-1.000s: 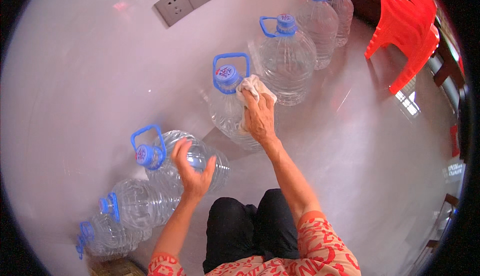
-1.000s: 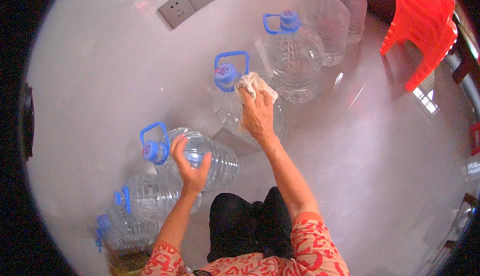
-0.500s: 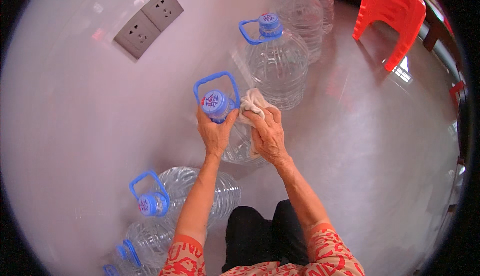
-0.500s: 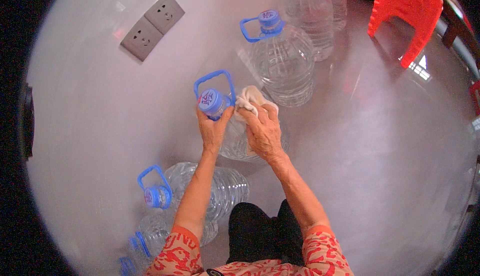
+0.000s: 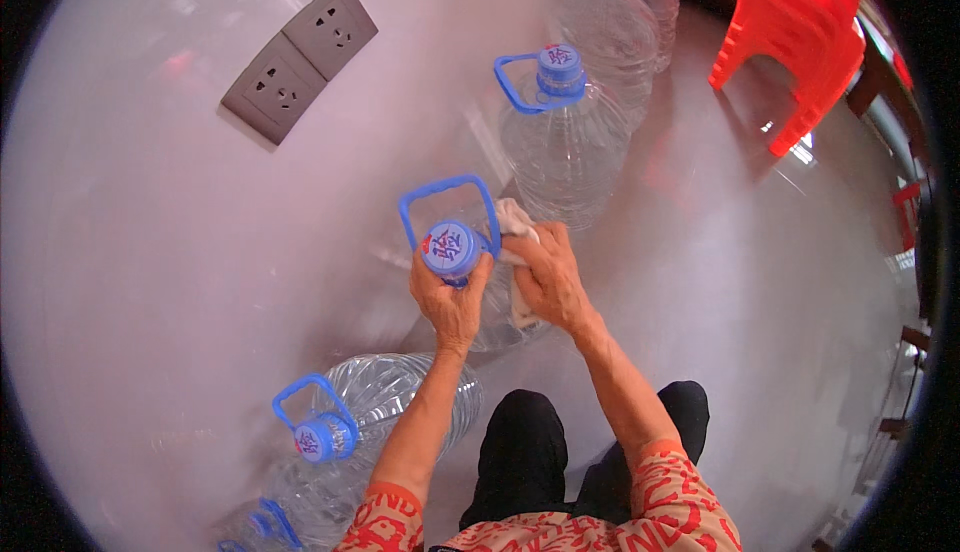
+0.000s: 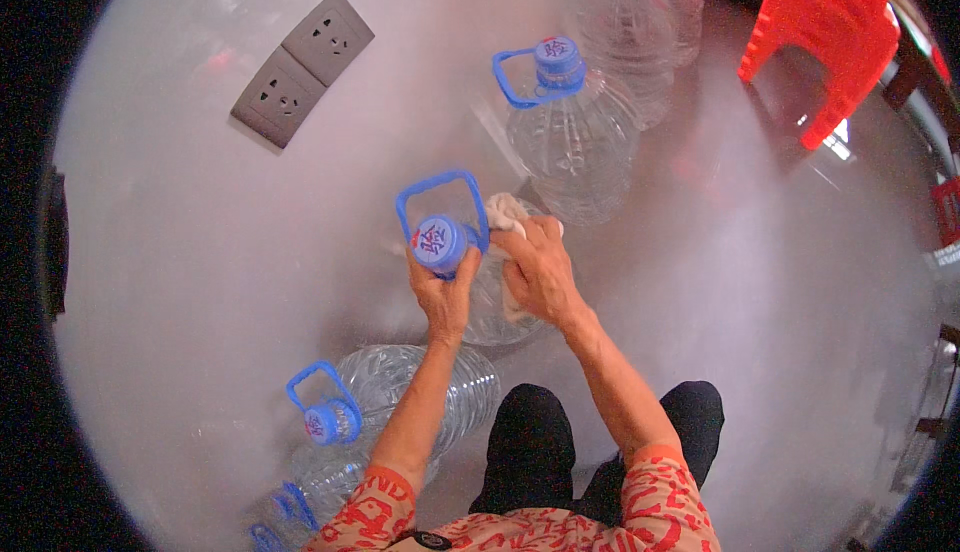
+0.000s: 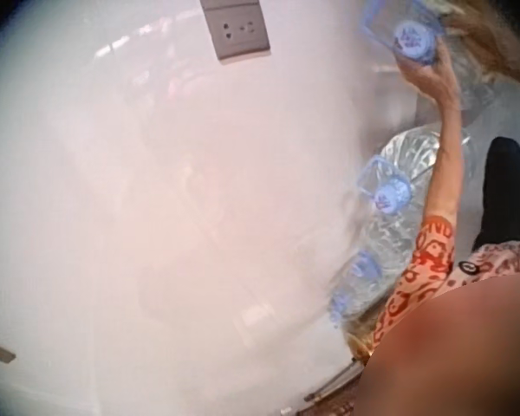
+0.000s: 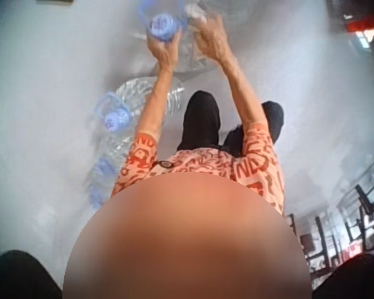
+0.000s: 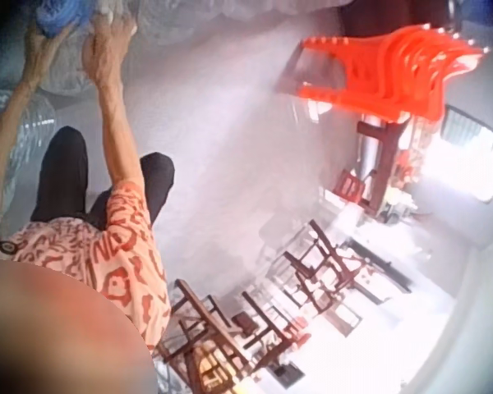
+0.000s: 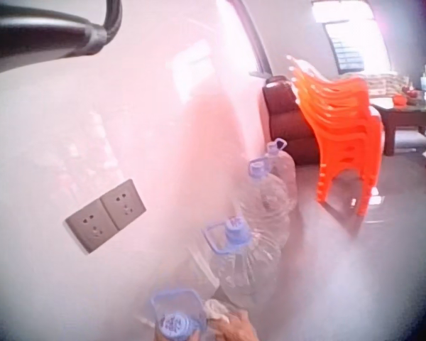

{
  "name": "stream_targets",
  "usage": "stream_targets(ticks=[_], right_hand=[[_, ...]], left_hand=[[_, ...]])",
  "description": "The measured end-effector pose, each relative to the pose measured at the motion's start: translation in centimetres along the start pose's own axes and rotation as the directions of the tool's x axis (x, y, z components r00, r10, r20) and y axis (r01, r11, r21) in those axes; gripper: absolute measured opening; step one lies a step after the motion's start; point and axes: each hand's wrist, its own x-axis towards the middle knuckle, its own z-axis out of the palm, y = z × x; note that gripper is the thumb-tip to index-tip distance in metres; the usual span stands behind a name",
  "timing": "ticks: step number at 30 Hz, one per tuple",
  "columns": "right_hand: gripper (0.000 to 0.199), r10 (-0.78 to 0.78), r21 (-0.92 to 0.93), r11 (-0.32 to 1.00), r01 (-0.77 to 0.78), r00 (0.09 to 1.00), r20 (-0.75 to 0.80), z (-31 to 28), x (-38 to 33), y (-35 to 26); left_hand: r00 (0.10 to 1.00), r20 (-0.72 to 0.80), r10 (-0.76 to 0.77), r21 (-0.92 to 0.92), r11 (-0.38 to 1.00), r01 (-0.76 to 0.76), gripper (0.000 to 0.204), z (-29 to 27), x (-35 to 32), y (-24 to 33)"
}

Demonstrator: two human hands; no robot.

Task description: The person sits on the floor and wipes the exterior of several large plastic water bottles using a white cloth. They handle the bottles one at a time, rotating them to clean different sides before placing them back in a row.

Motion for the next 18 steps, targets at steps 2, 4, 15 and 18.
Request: stream_targets(ticks=[2, 4, 15, 18], right_hand=[[0.037, -0.018, -0.003, 1.0, 0.018, 1.0, -0.023, 0.0, -0.8, 0.2], [0.036, 0.017, 0.013, 1.0, -0.016, 1.0, -0.025, -0.1, -0.8, 1.3], [0.032, -0.004, 0.131, 0.991, 0.015, 0.997, -0.08, -1.1, 3.3, 1.3], [0.025, -0.456, -0.089, 0.881, 0.464, 0.884, 0.1, 0.9, 5.7, -3.9]], left_hand=[[0.999, -0.042, -0.017, -0.054, 0.998, 0.015, 0.052, 0.4, -0.1, -0.2], [0.999, -0.05, -0.004, -0.038, 0.999, 0.002, 0.052, 0.7, 0.0, 0.0], [0.995, -0.087, 0.046, 0.243, 0.97, -0.024, 0.054, 1.1, -0.5, -0.9], [0.992, -0.114, 0.049, 0.121, 0.992, -0.035, 0.036, 0.6, -0.6, -1.8]])
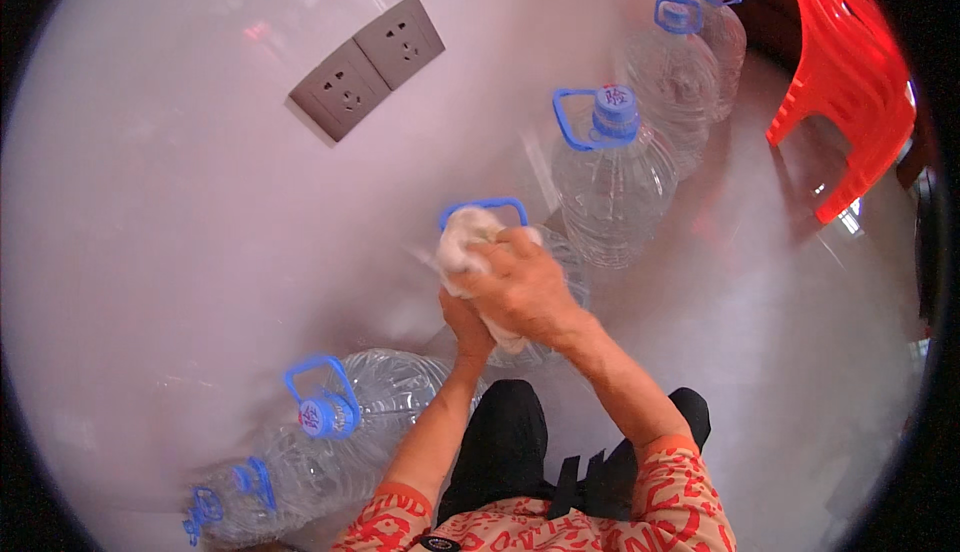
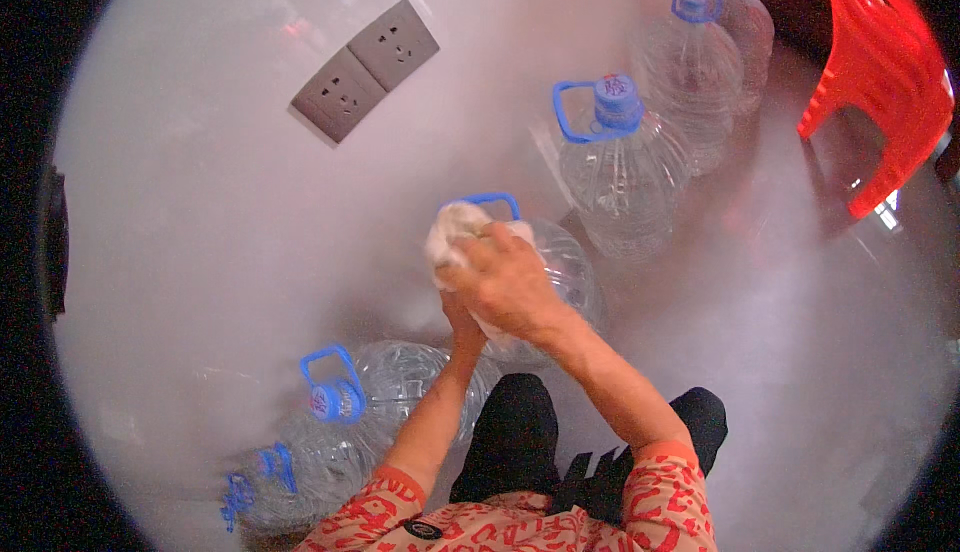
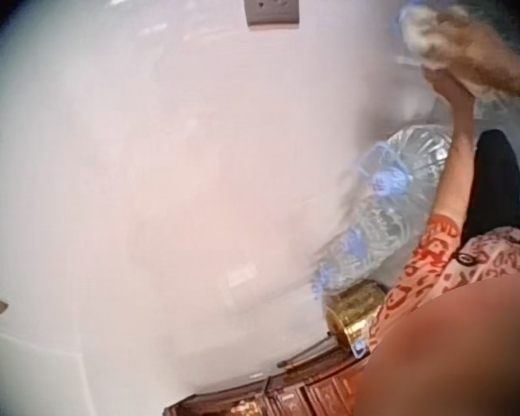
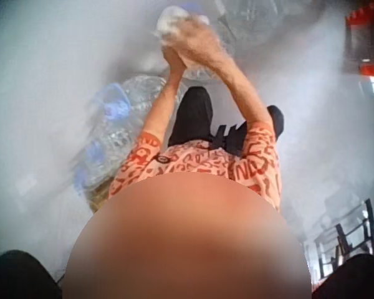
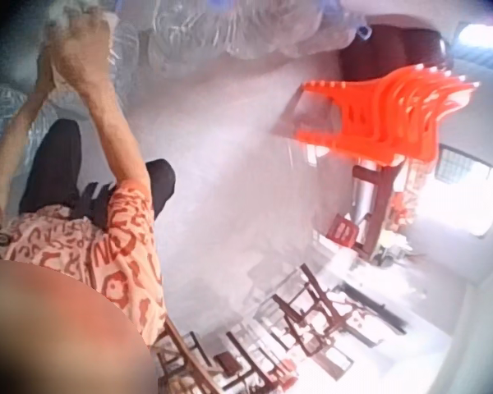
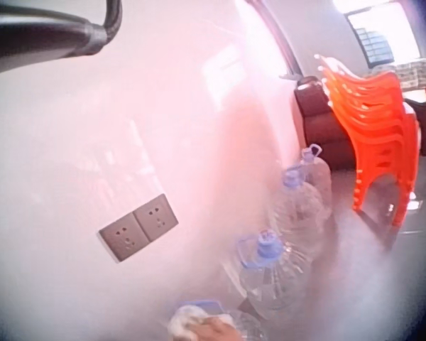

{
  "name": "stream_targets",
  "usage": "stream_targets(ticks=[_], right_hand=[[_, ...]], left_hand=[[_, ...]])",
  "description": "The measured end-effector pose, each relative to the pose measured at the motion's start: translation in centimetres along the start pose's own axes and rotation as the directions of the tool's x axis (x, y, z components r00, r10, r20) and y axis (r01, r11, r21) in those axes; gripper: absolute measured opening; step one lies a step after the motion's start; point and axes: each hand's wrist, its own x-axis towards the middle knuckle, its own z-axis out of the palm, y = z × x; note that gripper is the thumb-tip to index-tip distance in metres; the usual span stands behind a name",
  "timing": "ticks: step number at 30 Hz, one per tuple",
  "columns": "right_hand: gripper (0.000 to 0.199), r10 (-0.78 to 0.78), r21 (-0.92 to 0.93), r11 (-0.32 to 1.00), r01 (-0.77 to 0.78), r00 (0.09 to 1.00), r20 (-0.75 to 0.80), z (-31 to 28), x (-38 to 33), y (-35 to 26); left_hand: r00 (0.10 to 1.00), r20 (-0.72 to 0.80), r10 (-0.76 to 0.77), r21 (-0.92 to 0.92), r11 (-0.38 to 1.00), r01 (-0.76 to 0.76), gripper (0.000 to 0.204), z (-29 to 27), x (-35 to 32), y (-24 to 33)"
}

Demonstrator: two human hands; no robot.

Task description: The person sits on the floor and wipes the exterior of several large plastic water bottles using a white cloth. They handle the bottles one at a time, rotating them to clean different sides before placing them back in a row.

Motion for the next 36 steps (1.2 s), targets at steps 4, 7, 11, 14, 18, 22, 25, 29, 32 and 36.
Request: stream_targets(ticks=[4, 7, 11, 14, 18, 22, 25, 29, 32, 36], right_hand=[[0.015, 0.073, -0.033, 0.997, -0.069, 0.989, 0.127, 0.5, 2.9, 0.0], [0.014, 0.186, -0.103, 0.981, -0.162, 0.936, 0.298, 1.4, 4.4, 0.8], [0.02, 0.307, -0.119, 0.951, -0.284, 0.911, 0.276, 2.2, 4.4, 0.4], [0.029, 0.241, -0.118, 0.966, -0.229, 0.965, 0.102, 1.4, 2.8, -1.4], [0.043, 0.218, -0.102, 0.967, -0.232, 0.968, -0.127, 1.5, -3.3, -2.6], [0.048, 0.268, -0.154, 0.941, -0.302, 0.941, -0.208, 1.5, -10.3, -2.3], [0.047, 0.353, -0.206, 0.898, -0.388, 0.917, -0.187, 1.1, -10.8, -4.9], [0.035, 0.34, -0.082, 0.92, -0.384, 0.884, -0.321, 1.9, -10.4, -2.7], [0.034, 0.445, 0.081, 0.889, -0.45, 0.809, -0.385, 1.9, -10.5, -2.0], [0.036, 0.666, 0.25, 0.74, -0.625, 0.627, -0.404, 2.7, -11.9, 1.1]], left_hand=[[0.998, 0.03, 0.05, 0.174, 0.983, -0.055, 0.023, -0.1, -0.4, -0.3], [1.0, 0.007, 0.008, 0.078, 0.997, -0.008, 0.037, 0.5, -0.1, -0.2], [0.999, 0.02, -0.05, 0.052, 0.997, 0.048, 0.052, 0.2, 0.3, 0.3], [0.995, 0.013, 0.103, 0.287, 0.952, -0.102, 0.055, -0.1, 0.0, -0.4], [0.998, 0.012, -0.06, 0.116, 0.992, 0.058, 0.06, 0.2, 1.0, -1.0], [0.994, 0.048, 0.096, 0.166, 0.981, -0.103, 0.067, 0.4, 0.2, 0.3], [0.998, 0.066, 0.012, 0.139, 0.99, -0.021, 0.07, 0.1, 0.0, 0.5], [0.996, 0.089, -0.025, 0.05, 0.999, 0.021, 0.067, -0.3, 0.3, 1.3], [0.991, 0.117, -0.064, 0.047, 0.997, 0.059, 0.066, 0.0, 0.2, 1.2], [0.989, 0.123, -0.086, -0.054, 0.994, 0.093, 0.069, -0.8, 0.1, 1.6]])
